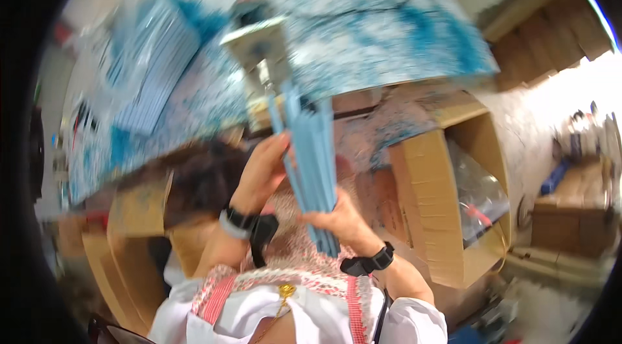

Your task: Bundling blue plastic tubes, sealing them in bags using a heat sealer, and placing them into cardboard boxes.

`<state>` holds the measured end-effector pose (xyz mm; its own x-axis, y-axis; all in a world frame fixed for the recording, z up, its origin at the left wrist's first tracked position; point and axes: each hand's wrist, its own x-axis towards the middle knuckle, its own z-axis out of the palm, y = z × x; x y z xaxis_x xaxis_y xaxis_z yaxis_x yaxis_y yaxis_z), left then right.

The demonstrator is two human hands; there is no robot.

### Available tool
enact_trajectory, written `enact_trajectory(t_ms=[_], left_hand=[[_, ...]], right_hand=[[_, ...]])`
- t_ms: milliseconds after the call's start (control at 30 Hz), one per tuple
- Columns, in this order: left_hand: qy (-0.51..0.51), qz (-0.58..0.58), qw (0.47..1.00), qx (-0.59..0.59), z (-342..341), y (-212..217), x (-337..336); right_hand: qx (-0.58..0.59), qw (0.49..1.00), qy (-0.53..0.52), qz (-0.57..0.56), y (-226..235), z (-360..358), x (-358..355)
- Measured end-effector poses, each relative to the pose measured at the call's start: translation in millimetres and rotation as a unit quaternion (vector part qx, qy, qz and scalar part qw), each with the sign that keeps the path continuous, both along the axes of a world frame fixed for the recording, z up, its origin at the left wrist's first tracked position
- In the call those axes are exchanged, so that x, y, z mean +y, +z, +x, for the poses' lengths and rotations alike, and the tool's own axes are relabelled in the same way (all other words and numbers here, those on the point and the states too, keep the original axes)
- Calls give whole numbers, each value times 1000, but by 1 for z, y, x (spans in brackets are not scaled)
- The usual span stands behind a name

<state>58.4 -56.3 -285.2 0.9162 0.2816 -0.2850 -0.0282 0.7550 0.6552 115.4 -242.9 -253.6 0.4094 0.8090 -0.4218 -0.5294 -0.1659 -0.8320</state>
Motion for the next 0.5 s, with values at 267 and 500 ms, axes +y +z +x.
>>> enact_trajectory(t_ms=[267,500], left_hand=[[-99,87,989,-73,-34,56,-83],[-29,238,971,-8,-14,91,-87]], right_hand=[[-97,978,137,128,-27,-28,-29],[-401,912,65,59,5,21,-64]])
